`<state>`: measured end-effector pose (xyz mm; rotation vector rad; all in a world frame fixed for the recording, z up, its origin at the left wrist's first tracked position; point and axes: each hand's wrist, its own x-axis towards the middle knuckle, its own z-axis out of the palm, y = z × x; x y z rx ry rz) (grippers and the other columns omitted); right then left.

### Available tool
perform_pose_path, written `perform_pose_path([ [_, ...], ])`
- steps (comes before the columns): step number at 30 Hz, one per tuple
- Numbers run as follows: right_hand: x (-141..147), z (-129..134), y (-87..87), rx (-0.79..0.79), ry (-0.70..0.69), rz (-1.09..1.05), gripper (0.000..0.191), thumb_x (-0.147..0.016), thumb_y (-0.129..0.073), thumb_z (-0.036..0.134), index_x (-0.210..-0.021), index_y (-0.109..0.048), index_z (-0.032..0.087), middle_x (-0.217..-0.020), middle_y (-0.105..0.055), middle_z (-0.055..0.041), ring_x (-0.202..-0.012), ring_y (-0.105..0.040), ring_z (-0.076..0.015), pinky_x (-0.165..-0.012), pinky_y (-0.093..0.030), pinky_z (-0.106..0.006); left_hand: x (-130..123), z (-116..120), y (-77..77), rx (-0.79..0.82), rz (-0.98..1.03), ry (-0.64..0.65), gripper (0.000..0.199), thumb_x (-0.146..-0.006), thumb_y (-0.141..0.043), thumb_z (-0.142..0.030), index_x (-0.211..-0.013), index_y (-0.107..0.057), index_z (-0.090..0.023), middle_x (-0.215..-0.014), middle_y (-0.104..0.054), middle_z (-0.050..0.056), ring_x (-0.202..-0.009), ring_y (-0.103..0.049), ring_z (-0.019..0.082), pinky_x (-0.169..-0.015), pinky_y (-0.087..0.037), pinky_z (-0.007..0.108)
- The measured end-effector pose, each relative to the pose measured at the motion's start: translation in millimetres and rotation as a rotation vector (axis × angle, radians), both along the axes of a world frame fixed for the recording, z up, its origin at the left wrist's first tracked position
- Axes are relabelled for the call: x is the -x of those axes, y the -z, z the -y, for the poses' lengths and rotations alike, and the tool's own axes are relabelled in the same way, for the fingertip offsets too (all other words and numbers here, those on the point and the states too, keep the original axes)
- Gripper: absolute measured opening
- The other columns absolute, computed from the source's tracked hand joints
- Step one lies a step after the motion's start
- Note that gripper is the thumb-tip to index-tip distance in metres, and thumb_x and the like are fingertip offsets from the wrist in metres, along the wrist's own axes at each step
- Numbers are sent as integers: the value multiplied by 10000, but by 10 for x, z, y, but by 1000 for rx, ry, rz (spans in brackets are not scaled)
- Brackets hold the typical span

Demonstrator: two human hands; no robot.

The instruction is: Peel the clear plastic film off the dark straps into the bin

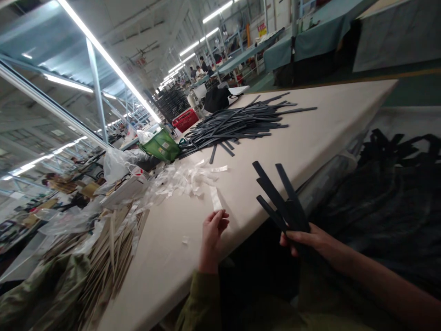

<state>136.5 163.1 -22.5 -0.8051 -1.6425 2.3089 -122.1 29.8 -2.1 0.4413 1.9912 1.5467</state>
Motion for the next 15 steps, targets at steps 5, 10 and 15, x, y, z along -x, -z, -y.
perform_pose_path([
  [5, 274, 61, -41, 55, -163, -54, 562, -732, -751, 561, -1091, -744, 130, -769, -721, -71, -714, -660, -192, -620, -500, -265, -728, 384, 209, -214, 434, -14, 470, -580, -866, -505, -852, -715, -152, -814, -732, 45, -638, -642, 105, -653, -509, 219],
  [10, 561, 136, -96, -28, -167, -96, 403, -708, -773, 489, -930, -730, 155, -927, -728, -77, -807, -669, -204, -668, -517, -270, -1059, 415, 320, -169, 416, 112, 410, -642, -847, -487, -815, -739, -132, -829, -746, 65, -651, -636, 104, -634, -484, 195],
  [15, 661, 135, -71, -187, -130, -88, 357, -712, -750, 483, -786, -708, 137, -668, -638, -7, -589, -534, -134, -566, -427, -249, -1126, 378, 322, -110, 390, 211, 454, -634, -838, -533, -810, -754, -124, -829, -753, 88, -686, -653, 135, -664, -491, 225],
])
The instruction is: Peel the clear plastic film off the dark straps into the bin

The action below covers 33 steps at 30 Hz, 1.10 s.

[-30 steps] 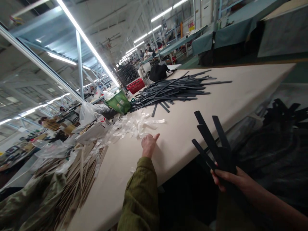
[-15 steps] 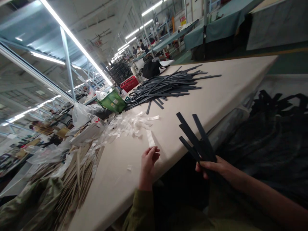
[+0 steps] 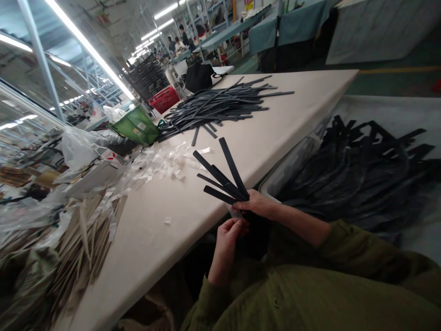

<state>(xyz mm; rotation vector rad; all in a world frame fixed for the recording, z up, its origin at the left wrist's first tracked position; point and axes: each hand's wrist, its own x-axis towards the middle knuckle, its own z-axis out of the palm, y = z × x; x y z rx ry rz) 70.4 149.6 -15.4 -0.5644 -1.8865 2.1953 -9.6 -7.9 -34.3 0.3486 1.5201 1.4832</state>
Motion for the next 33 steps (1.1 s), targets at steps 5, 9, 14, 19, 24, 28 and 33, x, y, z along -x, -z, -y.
perform_pose_path([
  [5, -42, 12, -42, -166, -3, -23, 300, -695, -753, 434, -695, -680, 143, -632, -600, 13, -616, -514, -141, -568, -390, -243, 104, -64, -37, 4, -90, 61, 476, -617, -834, -546, -805, -777, -113, -763, -746, 88, -673, -646, 160, -669, -489, 261],
  [9, -86, 10, -115, -232, 52, -13, 301, -718, -723, 452, -698, -654, 160, -610, -580, 21, -598, -519, -139, -557, -394, -238, 164, -132, 7, 9, -90, 74, 477, -557, -867, -540, -718, -755, -105, -657, -710, 68, -599, -610, 144, -616, -473, 260],
  [14, -395, -41, -240, -218, 126, 18, 417, -798, -643, 566, -766, -653, 151, -664, -639, -17, -487, -520, -112, -499, -422, -241, 181, -226, -27, -85, 146, -131, 432, -526, -922, -437, -709, -692, -120, -673, -694, 25, -599, -622, 104, -627, -498, 216],
  [19, -892, 30, -252, -183, 88, 132, 470, -819, -639, 607, -722, -638, 148, -611, -633, -30, -432, -514, -106, -423, -380, -227, 250, -352, -168, -136, 429, -376, 295, -667, -872, -299, -762, -627, -163, -697, -690, -12, -625, -671, 109, -638, -534, 217],
  [24, -1046, 140, -201, -174, 40, 208, 414, -815, -646, 566, -726, -602, 164, -606, -615, -12, -435, -511, -103, -406, -389, -216, 286, -386, -266, -146, 463, -340, 198, -758, -800, -248, -756, -625, -155, -711, -709, 11, -654, -693, 130, -614, -534, 215],
  [28, -952, 147, -232, -270, 68, 245, 354, -820, -604, 512, -713, -590, 175, -628, -626, -19, -460, -536, -122, -432, -416, -235, 273, -348, -259, -156, 397, -234, 322, -658, -877, -335, -752, -629, -153, -746, -727, 16, -669, -693, 138, -635, -540, 228],
  [33, -901, 133, -210, -487, 106, 230, 324, -849, -549, 454, -671, -577, 185, -593, -601, -21, -552, -569, -169, -528, -430, -276, 274, -296, -234, -114, 364, -208, 406, -576, -918, -390, -769, -644, -160, -745, -732, 10, -656, -689, 131, -632, -533, 224],
])
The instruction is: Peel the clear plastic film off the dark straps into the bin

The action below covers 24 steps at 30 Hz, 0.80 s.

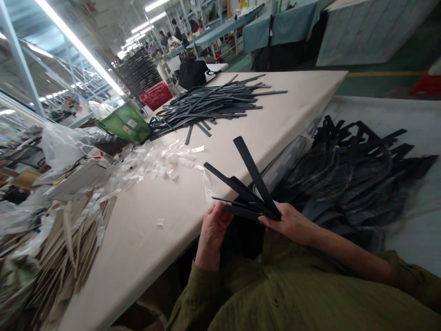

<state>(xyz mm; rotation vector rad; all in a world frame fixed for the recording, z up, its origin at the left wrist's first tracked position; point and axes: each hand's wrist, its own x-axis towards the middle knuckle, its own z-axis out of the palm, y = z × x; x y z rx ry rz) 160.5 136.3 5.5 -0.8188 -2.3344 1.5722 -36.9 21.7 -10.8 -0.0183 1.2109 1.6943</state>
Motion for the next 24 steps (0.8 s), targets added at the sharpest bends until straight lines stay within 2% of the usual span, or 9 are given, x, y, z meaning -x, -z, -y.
perform_pose_path([
  [5, -47, 8, 45, 56, 0, 48, 331, -858, -539, 481, -708, -575, 189, -585, -577, -2, -488, -530, -151, -483, -393, -267, 10, 41, 19, 4, 1, -4, 464, -497, -946, -418, -737, -649, -154, -698, -717, -1, -627, -678, 121, -632, -539, 225],
  [11, -22, -7, 32, -50, 17, 15, 363, -875, -510, 456, -641, -590, 190, -565, -577, -13, -542, -559, -172, -546, -411, -283, -40, 31, 27, 35, -7, -2, 481, -485, -948, -429, -764, -667, -155, -722, -730, 21, -681, -711, 159, -636, -537, 229],
  [16, -10, 15, 62, -161, 71, -56, 311, -859, -525, 422, -656, -587, 193, -588, -586, -8, -564, -553, -174, -542, -405, -280, -79, -16, 30, 18, 28, -43, 358, -608, -902, -357, -799, -675, -157, -732, -727, 18, -686, -716, 161, -639, -542, 238],
  [21, -50, 32, 58, -117, 108, -76, 344, -870, -528, 437, -638, -601, 194, -559, -581, -3, -543, -547, -164, -530, -412, -270, -63, -71, 43, 12, 79, -102, 217, -803, -766, -339, -881, -683, -154, -724, -724, 17, -672, -712, 143, -656, -545, 240],
  [24, -43, 27, 46, -141, 114, -75, 336, -859, -528, 435, -637, -601, 194, -560, -590, -7, -542, -553, -168, -527, -412, -270, -73, -91, 30, 4, 91, -93, 180, -840, -726, -313, -915, -690, -154, -737, -736, 24, -667, -708, 135, -672, -545, 239],
])
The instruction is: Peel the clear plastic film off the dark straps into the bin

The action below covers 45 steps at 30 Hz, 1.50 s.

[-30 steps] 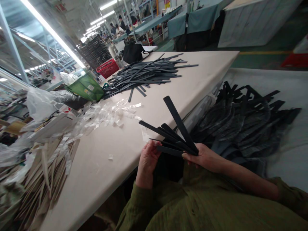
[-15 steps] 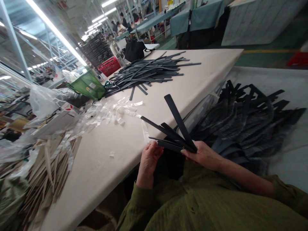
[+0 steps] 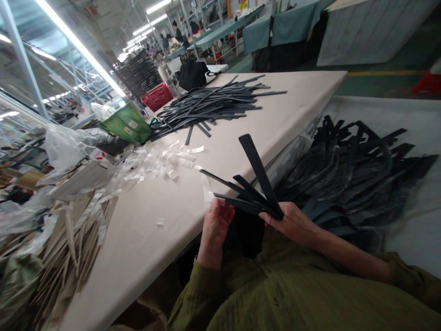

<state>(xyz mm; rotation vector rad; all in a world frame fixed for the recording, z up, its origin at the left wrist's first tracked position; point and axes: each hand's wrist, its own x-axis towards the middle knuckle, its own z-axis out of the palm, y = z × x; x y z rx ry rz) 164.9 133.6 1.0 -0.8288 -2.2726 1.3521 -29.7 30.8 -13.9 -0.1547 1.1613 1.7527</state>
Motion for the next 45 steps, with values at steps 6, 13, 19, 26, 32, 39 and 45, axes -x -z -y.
perform_pose_path([
  [6, 38, -3, 29, -99, -42, 6, 296, -872, -507, 420, -723, -613, 186, -633, -626, -29, -597, -586, -194, -576, -436, -287, -54, -11, -68, -21, -21, 39, 211, -806, -754, -318, -929, -691, -159, -851, -765, 58, -749, -723, 153, -703, -542, 241],
  [13, 16, -4, 102, -116, -41, 10, 278, -879, -504, 410, -739, -601, 191, -635, -620, -27, -593, -570, -188, -587, -436, -289, -45, -4, -58, 2, -25, 6, 182, -811, -740, -298, -932, -695, -170, -812, -751, 32, -726, -712, 136, -704, -532, 237],
  [19, 16, -15, 90, -92, -40, 11, 294, -883, -503, 422, -747, -622, 190, -662, -644, -40, -621, -597, -204, -600, -450, -296, -82, -7, -26, -21, -13, 18, 265, -765, -787, -346, -942, -696, -171, -836, -759, 39, -729, -711, 142, -707, -534, 243],
  [26, 51, 76, 83, -150, -51, 63, 304, -902, -491, 425, -700, -577, 214, -626, -598, -21, -591, -553, -182, -566, -410, -278, -125, 7, 16, -3, -75, 67, 323, -709, -823, -364, -931, -700, -163, -871, -761, 51, -766, -714, 169, -704, -525, 256],
  [32, 217, 58, 73, -11, -132, 59, 326, -908, -482, 447, -719, -582, 201, -648, -617, -18, -590, -579, -174, -571, -422, -278, -452, 59, 163, -46, -93, 86, 375, -617, -887, -400, -818, -710, -138, -767, -730, 24, -709, -680, 143, -706, -503, 241],
  [39, -426, -182, 140, 456, -216, 173, 452, -807, -635, 617, -810, -610, 166, -659, -673, -48, -536, -625, -179, -489, -488, -268, -287, 147, 245, 21, -67, -80, 438, -610, -892, -456, -874, -725, -149, -881, -759, 70, -779, -699, 156, -721, -499, 244],
  [45, -406, -10, 238, 410, -56, 110, 434, -829, -624, 604, -858, -624, 171, -603, -632, -14, -507, -593, -163, -478, -495, -264, -692, 101, 332, -64, -46, 141, 460, -647, -865, -488, -895, -755, -117, -877, -752, 105, -764, -681, 175, -713, -493, 258],
])
